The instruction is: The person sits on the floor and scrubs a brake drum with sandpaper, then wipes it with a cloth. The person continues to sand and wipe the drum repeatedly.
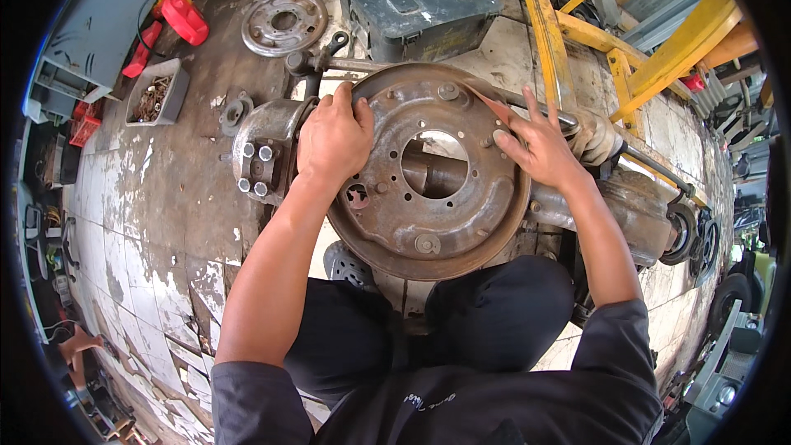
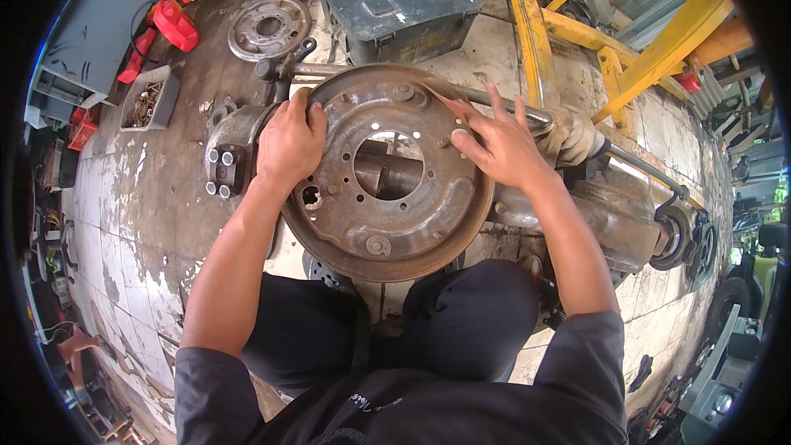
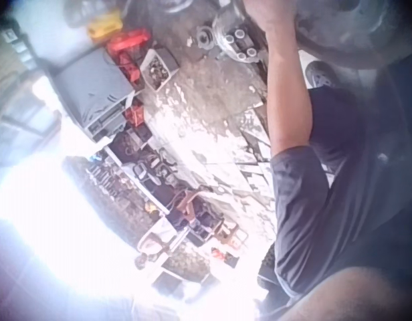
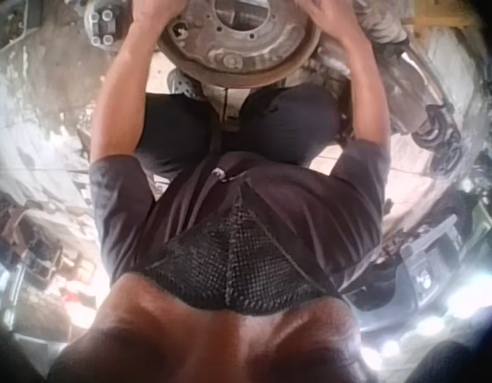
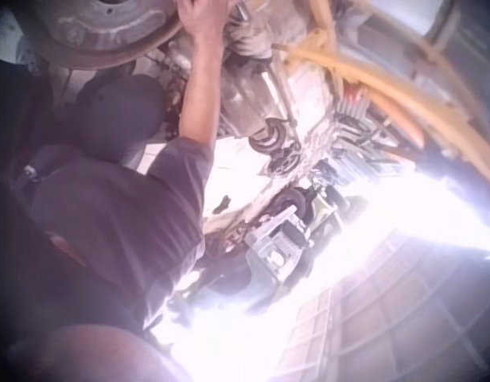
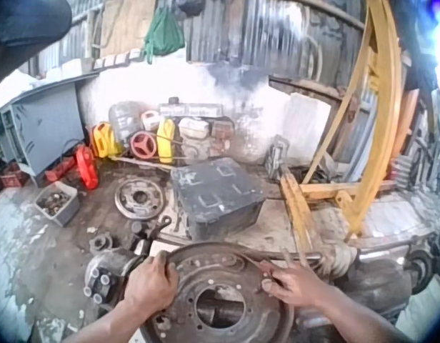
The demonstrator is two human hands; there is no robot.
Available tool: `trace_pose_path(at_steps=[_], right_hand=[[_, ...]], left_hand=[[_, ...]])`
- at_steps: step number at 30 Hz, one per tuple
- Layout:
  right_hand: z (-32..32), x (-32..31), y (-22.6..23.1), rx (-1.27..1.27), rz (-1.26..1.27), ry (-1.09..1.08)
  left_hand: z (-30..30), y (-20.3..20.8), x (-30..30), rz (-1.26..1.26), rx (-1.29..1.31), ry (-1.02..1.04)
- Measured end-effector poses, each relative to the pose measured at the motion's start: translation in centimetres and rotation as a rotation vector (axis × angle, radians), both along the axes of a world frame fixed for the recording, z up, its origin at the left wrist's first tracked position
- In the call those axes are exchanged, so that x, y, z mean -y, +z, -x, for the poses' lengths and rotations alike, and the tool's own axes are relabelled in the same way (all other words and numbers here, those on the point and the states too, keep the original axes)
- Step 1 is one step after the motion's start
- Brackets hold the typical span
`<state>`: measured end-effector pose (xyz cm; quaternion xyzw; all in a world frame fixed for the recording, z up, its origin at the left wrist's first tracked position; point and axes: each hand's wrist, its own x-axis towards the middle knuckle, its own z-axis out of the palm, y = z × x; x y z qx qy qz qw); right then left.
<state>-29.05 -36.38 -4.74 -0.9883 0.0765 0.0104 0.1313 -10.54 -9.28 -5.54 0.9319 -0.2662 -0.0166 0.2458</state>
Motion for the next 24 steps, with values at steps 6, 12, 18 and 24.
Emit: trace_pose_path(at_steps=[6,12,18,24], right_hand=[[-3.1,-0.4,-0.1,0.011,0.018,-0.031],[-0.9,1.4,-0.7,0.216,-0.272,-0.239],[3.8,1.2,4.5,0.429,-0.51,-0.449],[11.2,3.0,4.5,0.537,-0.578,-0.665]], left_hand=[[0.2,0.0,0.1,0.02,0.019,-0.004],[-0.7,-0.2,0.3,0.064,-0.104,0.0],[-2.0,3.0,0.1,0.088,-0.363,-0.018],[-3.2,3.3,0.2,0.287,-0.619,-0.006]])
